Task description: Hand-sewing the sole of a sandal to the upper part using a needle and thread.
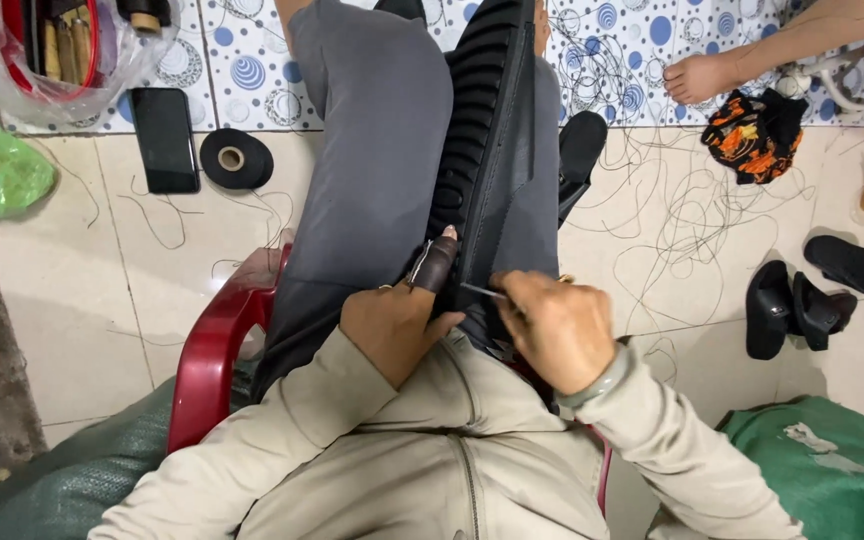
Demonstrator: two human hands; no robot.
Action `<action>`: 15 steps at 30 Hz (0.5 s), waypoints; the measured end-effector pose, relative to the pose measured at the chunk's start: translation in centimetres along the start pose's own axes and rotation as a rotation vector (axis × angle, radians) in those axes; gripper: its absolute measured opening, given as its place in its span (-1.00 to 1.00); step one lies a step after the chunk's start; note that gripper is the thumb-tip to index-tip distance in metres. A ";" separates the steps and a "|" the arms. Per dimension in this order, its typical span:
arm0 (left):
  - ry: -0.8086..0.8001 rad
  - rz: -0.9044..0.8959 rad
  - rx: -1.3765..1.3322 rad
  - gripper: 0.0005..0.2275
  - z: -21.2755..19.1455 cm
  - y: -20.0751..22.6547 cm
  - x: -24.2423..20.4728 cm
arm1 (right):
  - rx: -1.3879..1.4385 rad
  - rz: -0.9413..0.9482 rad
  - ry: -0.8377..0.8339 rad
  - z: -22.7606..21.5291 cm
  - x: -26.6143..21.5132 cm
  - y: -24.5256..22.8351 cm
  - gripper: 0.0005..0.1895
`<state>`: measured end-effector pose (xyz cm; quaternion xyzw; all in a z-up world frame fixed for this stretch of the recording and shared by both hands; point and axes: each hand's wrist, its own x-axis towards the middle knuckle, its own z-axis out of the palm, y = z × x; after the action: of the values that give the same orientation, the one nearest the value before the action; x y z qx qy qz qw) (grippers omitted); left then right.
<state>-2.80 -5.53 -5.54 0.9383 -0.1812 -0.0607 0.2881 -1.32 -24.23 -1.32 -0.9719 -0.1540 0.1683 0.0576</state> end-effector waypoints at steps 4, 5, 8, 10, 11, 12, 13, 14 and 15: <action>-0.010 -0.012 0.037 -0.62 -0.8 0.3 0.0 | 0.586 0.097 -0.164 -1.3 -1.2 -0.2 -0.92; -0.005 -0.023 0.044 -0.61 -0.9 0.3 0.1 | 1.285 -0.074 -0.378 -2.2 -2.1 0.9 -0.87; 0.083 -0.068 0.104 -0.52 0.2 0.5 -0.3 | 1.897 -0.252 -0.536 -3.5 -3.0 2.7 -0.77; 0.166 -0.111 0.160 -0.43 1.1 0.6 -0.5 | 1.815 -0.249 -0.480 -3.8 -2.8 3.3 -0.78; 0.166 -0.146 0.142 -0.43 1.4 0.7 -0.5 | 1.701 -0.243 -0.392 -3.9 -2.6 3.6 -0.79; 0.167 -0.179 0.125 -0.42 1.7 0.7 -0.4 | 1.585 -0.237 -0.304 -3.9 -2.4 3.8 -0.80; 0.169 -0.180 0.124 -0.42 1.4 0.7 -0.5 | 1.583 -0.238 -0.306 -3.9 -2.2 4.1 -0.80; 0.167 -0.160 0.123 -0.46 1.1 0.7 -0.5 | 1.466 -0.229 -0.219 -4.0 -2.1 4.4 -0.80; 0.164 -0.140 0.123 -0.49 0.9 0.7 -0.5 | 1.348 -0.220 -0.133 -4.1 -1.9 4.7 -0.80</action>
<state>-3.63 -6.35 -5.85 0.9663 -0.0946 0.0075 0.2391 -0.33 -29.54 2.31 -0.6901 -0.1167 0.2800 0.6571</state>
